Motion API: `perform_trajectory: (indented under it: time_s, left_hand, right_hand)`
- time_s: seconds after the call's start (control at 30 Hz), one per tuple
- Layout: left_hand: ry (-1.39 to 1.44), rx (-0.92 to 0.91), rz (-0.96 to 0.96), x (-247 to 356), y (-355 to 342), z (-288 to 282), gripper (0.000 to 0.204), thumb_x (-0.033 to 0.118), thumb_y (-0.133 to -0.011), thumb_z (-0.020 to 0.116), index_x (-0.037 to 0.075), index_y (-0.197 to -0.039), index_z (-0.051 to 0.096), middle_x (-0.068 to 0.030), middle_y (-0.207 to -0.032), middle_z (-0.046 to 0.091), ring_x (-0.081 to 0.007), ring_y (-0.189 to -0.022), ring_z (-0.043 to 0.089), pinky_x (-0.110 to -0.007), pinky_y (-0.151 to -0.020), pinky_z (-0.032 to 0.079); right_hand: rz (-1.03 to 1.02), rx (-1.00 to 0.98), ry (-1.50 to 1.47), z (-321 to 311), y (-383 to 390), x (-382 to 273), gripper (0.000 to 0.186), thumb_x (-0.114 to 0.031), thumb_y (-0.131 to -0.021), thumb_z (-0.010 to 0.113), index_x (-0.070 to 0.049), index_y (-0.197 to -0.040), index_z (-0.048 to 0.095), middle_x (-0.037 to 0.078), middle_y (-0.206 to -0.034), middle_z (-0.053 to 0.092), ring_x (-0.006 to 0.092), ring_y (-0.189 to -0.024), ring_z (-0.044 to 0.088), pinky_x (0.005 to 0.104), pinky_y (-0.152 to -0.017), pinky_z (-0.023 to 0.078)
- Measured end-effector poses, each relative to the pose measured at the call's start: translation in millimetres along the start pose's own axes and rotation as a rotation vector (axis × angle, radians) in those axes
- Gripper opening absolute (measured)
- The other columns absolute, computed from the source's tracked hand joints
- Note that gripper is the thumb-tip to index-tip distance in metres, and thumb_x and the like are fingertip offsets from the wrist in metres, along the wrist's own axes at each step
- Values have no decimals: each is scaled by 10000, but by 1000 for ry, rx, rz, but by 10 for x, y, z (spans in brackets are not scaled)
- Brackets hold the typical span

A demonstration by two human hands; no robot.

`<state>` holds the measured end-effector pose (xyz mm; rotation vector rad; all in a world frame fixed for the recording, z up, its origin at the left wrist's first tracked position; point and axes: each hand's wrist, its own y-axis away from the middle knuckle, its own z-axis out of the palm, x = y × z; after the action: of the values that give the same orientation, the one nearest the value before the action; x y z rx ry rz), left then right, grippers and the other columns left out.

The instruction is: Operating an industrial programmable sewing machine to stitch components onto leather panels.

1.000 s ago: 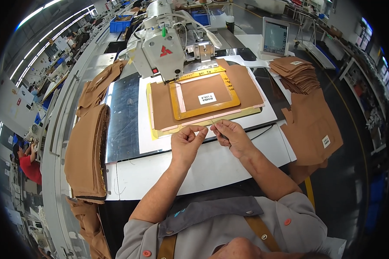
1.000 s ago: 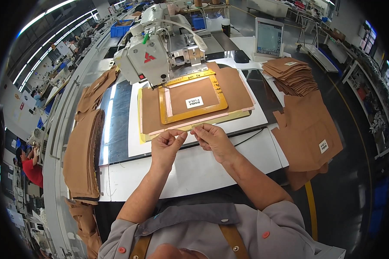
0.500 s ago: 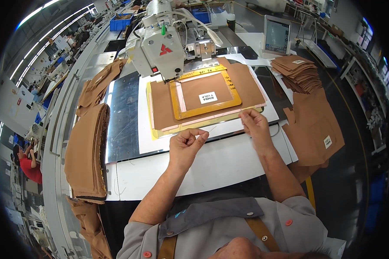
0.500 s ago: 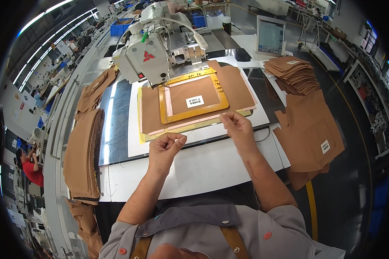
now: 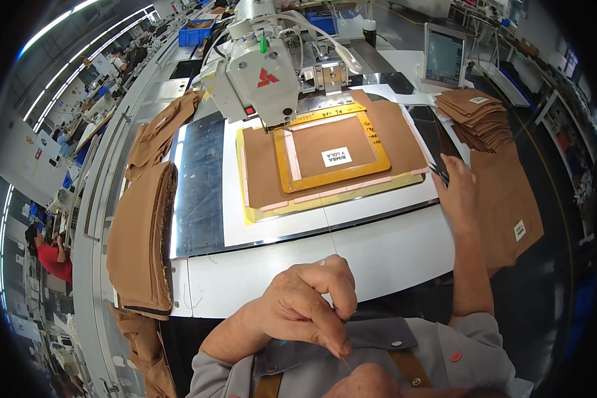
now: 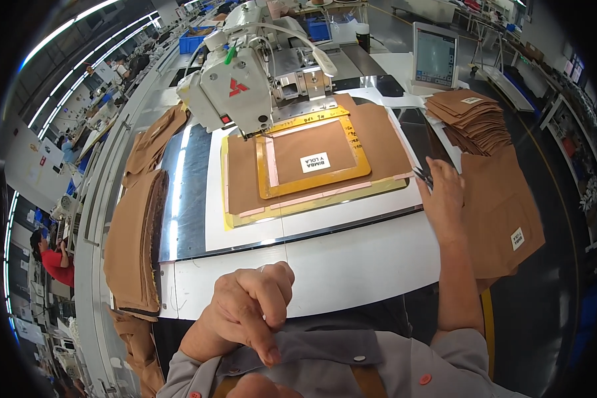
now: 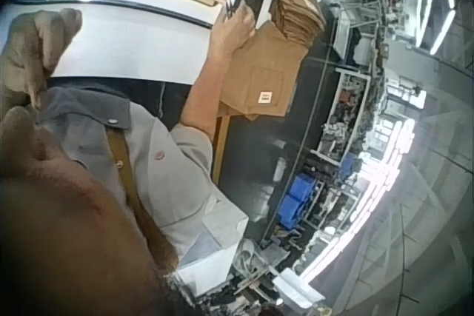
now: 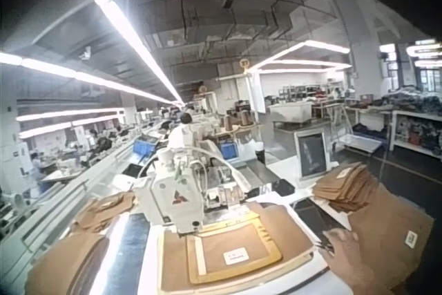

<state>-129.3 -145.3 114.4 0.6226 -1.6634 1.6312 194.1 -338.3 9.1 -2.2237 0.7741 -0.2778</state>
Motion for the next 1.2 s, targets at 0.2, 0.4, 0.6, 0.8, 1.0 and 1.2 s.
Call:
perform_trajectory:
  time_s: [0.2, 0.4, 0.6, 0.8, 1.0, 1.2]
  left_hand:
    - [75, 30, -51, -32, -65, 12, 123, 257, -757, 882, 168, -806, 812, 29, -868, 622, -165, -810, 513, -328, -764, 368]
    - [104, 53, -78, -98, -104, -77, 118, 229, -761, 892, 160, -810, 810, 10, -861, 653, -168, -773, 547, -345, -764, 358]
    - [-48, 230, -86, -135, 26, -69, 209, 246, -739, 926, 113, -800, 776, -42, -935, 723, -219, -895, 671, -441, -886, 378]
    - [-356, 379, -214, -234, 88, -457, 210, 113, -710, 918, 64, -857, 775, -54, -916, 702, -213, -889, 675, -384, -907, 459]
    - [-429, 513, -328, -482, 203, -831, 126, 27, -819, 832, 22, -916, 751, -93, -953, 719, -196, -934, 675, -324, -841, 528]
    - [-507, 655, -599, -913, 3, -1441, 141, 116, -958, 728, 18, -1060, 741, -30, -1019, 704, -91, -879, 613, -232, -812, 470]
  right_hand:
    - [-6, -245, -818, -631, -342, -709, 341, -166, -889, 759, -48, -1204, 705, 130, -1160, 698, 294, -1058, 668, 412, -937, 510]
    - [-463, -328, -1217, -1183, -671, -1293, 345, -299, -851, 795, -116, -1139, 740, 90, -1180, 715, 246, -1074, 675, 459, -982, 465]
    - [-703, -350, -1534, -1223, -708, -1624, 196, -231, -932, 735, -117, -1089, 755, 30, -1164, 745, 239, -1086, 712, 566, -1185, 273]
    - [-704, -732, -2074, -992, -651, -1622, 205, -115, -942, 707, -39, -1133, 701, 82, -981, 668, 258, -873, 683, 412, -819, 539]
    - [-583, -783, -2188, -916, -767, -1625, 116, -76, -888, 778, -55, -1001, 756, 59, -870, 623, 183, -744, 627, 319, -614, 477]
    - [-474, -812, -2273, -835, -810, -1666, 112, -77, -841, 831, -68, -941, 781, 21, -837, 611, 130, -700, 570, 280, -586, 432]
